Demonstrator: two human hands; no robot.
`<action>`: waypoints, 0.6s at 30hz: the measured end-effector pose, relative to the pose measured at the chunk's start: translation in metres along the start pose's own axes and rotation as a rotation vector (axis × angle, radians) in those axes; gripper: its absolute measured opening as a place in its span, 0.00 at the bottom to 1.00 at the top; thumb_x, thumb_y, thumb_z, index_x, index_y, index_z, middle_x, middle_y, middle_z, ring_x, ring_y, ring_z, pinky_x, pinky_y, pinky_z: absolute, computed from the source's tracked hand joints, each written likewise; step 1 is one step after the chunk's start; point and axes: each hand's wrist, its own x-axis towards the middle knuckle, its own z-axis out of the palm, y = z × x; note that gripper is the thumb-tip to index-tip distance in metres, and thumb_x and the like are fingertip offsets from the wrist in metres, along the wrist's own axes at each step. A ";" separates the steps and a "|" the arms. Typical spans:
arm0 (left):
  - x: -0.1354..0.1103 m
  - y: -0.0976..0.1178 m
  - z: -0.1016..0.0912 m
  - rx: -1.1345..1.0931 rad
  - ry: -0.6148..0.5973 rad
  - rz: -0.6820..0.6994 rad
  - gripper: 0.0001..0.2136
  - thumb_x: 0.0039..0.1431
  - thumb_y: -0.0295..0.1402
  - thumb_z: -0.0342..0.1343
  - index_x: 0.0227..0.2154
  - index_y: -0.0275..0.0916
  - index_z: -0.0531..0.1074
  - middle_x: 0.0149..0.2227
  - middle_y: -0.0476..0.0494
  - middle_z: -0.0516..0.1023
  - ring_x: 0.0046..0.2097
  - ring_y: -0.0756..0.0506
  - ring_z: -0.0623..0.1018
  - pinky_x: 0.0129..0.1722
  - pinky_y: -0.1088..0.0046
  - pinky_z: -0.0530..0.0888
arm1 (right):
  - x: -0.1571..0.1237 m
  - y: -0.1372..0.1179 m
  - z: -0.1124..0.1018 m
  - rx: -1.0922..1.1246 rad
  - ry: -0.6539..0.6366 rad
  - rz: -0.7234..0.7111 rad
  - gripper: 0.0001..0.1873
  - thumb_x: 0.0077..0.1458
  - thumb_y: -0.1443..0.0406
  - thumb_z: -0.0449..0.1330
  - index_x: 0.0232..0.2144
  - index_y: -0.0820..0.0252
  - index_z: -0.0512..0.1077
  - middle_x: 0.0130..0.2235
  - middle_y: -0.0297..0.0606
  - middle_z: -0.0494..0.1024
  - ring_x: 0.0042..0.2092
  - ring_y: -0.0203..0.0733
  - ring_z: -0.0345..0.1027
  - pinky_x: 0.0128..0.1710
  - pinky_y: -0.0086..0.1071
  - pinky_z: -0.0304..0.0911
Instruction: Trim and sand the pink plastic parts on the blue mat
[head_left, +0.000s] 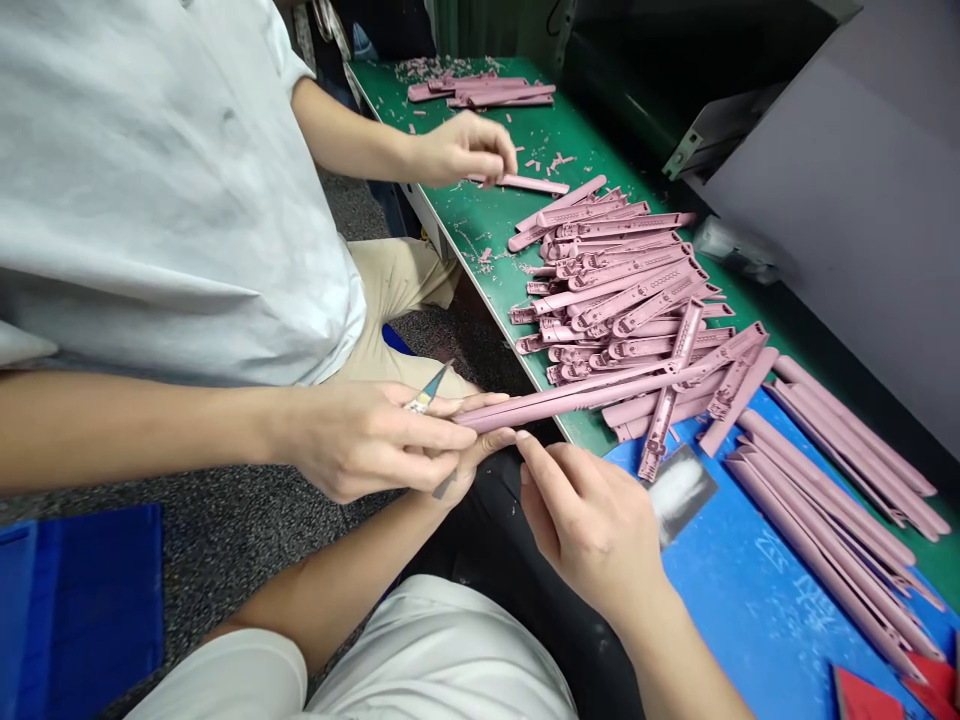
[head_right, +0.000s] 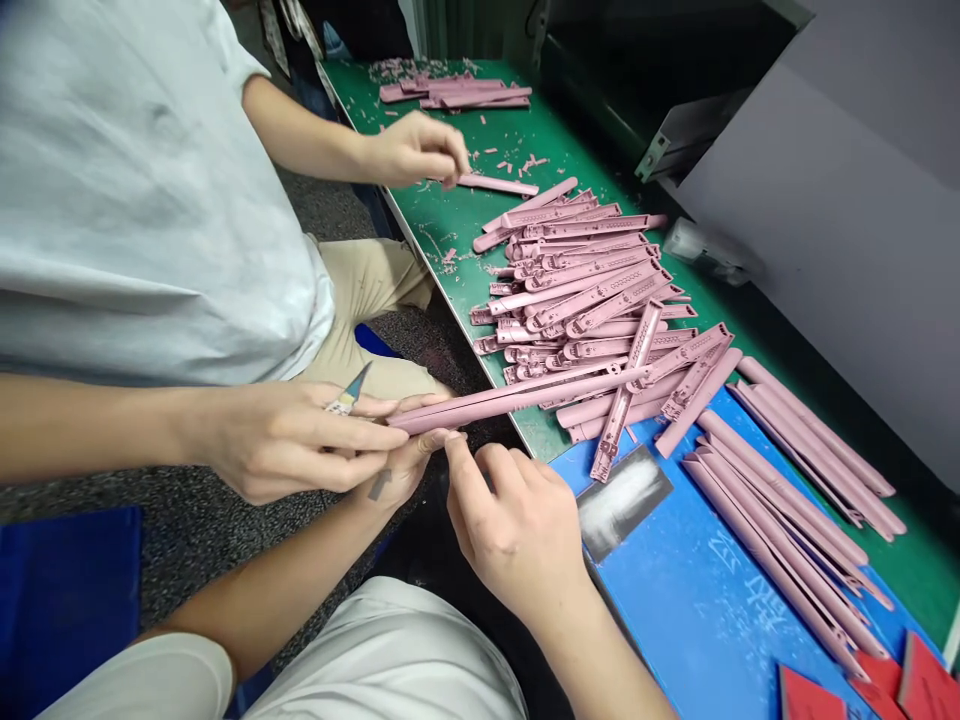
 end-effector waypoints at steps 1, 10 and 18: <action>0.006 0.006 0.000 0.008 -0.020 0.006 0.22 0.55 0.50 0.77 0.49 0.47 0.86 0.46 0.41 0.90 0.50 0.36 0.89 0.50 0.58 0.88 | -0.007 -0.002 0.000 0.026 0.005 0.018 0.16 0.75 0.69 0.58 0.60 0.64 0.75 0.38 0.39 0.83 0.33 0.39 0.74 0.34 0.34 0.65; 0.052 0.072 -0.046 0.012 -0.195 -0.348 0.25 0.42 0.29 0.84 0.46 0.44 0.86 0.40 0.42 0.90 0.38 0.34 0.90 0.29 0.62 0.86 | -0.089 -0.018 0.018 0.311 0.063 0.184 0.15 0.74 0.70 0.56 0.58 0.61 0.76 0.36 0.38 0.82 0.30 0.40 0.78 0.32 0.32 0.73; 0.033 0.020 0.003 -0.220 0.335 -0.027 0.17 0.72 0.44 0.66 0.54 0.36 0.79 0.49 0.40 0.85 0.47 0.42 0.86 0.47 0.61 0.85 | -0.150 -0.029 0.065 0.541 0.140 0.310 0.14 0.76 0.67 0.54 0.55 0.58 0.79 0.35 0.39 0.83 0.30 0.41 0.82 0.31 0.29 0.78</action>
